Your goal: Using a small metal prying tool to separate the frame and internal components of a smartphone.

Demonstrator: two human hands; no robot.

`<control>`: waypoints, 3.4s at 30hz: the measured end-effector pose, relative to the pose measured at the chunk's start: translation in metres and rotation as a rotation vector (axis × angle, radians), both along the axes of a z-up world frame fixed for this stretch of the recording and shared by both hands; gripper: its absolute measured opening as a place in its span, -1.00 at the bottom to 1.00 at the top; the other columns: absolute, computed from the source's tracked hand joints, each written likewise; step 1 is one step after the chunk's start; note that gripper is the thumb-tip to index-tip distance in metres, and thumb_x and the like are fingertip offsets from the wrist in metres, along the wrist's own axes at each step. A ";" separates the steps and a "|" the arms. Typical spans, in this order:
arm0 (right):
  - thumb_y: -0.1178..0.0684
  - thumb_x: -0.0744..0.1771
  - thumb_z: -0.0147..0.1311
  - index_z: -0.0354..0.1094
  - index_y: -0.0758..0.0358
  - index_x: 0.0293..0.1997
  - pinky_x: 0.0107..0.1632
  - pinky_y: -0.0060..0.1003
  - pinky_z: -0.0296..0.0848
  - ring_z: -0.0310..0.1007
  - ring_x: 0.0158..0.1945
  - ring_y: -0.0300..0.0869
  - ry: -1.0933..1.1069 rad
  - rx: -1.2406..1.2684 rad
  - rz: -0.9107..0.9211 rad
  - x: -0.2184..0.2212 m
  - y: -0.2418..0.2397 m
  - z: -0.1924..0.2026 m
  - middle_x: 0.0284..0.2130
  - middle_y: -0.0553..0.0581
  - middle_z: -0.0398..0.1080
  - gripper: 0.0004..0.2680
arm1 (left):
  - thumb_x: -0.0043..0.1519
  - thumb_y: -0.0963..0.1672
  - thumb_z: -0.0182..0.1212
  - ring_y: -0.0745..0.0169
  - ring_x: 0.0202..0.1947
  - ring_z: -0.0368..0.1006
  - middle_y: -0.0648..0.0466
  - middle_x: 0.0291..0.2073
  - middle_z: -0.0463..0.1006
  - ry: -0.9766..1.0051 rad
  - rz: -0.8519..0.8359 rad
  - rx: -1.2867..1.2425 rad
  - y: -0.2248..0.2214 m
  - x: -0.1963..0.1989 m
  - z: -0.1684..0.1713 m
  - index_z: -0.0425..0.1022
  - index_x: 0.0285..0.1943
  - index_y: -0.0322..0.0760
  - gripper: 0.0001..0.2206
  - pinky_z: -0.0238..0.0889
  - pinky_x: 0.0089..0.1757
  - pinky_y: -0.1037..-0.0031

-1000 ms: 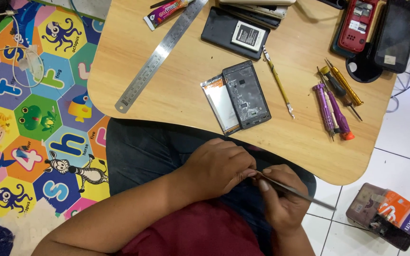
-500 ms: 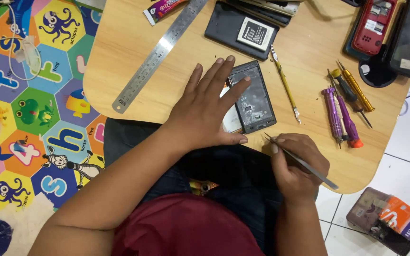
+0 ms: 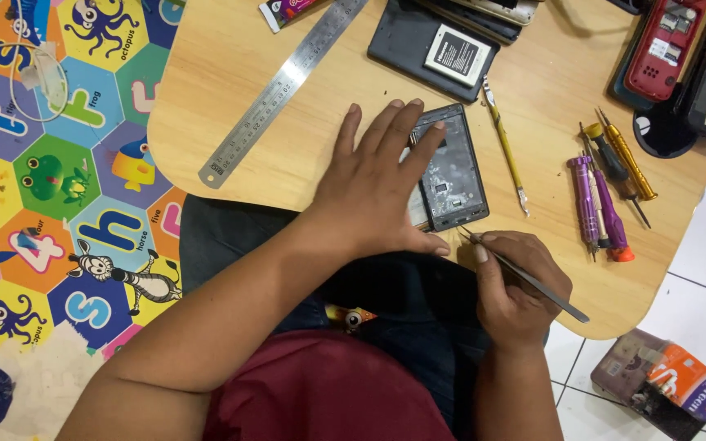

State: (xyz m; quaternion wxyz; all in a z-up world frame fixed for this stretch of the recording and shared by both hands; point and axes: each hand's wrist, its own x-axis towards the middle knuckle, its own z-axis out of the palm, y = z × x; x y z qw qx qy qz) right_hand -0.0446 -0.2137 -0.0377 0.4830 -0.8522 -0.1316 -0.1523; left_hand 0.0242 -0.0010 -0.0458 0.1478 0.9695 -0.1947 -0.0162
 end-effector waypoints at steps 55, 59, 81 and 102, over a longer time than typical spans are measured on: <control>0.35 0.37 0.19 0.45 0.53 -0.17 0.03 -0.14 0.59 0.60 -0.15 0.07 -0.054 -0.210 -0.108 -0.037 0.015 -0.005 -0.23 0.40 0.52 -0.98 | -0.22 0.49 0.38 -0.16 0.30 0.23 -0.14 0.26 0.31 -0.246 -0.124 -0.062 0.007 -0.007 -0.004 0.33 0.40 -0.25 0.17 -0.14 0.34 -0.08; 0.33 0.39 0.13 0.37 0.46 -0.10 -0.01 -0.05 0.59 0.59 -0.17 0.18 -0.332 -0.435 -0.066 -0.039 0.023 -0.023 -0.21 0.43 0.51 -0.96 | -0.21 0.47 0.36 -0.11 0.27 0.25 -0.12 0.23 0.32 -0.273 -0.116 -0.043 0.007 -0.006 -0.004 0.35 0.37 -0.24 0.13 -0.09 0.33 -0.06; 0.13 0.29 0.27 0.59 0.26 -0.37 -0.22 -0.39 0.43 0.55 -0.26 -0.32 0.847 -0.394 0.060 0.048 0.006 0.058 -0.32 -0.02 0.64 -0.94 | -0.29 0.52 0.40 -0.15 0.27 0.23 -0.12 0.24 0.29 -0.287 -0.126 -0.022 0.007 -0.006 -0.009 0.29 0.40 -0.26 0.24 -0.08 0.32 -0.07; 0.37 0.36 0.18 0.43 0.48 -0.18 -0.02 -0.10 0.53 0.61 -0.20 0.11 -0.173 -0.124 -0.062 -0.033 0.009 -0.013 -0.25 0.38 0.55 -0.96 | -0.23 0.45 0.52 -0.16 0.30 0.26 -0.14 0.29 0.30 -0.286 -0.138 -0.098 0.007 -0.007 -0.002 0.33 0.39 -0.25 0.16 -0.06 0.32 -0.06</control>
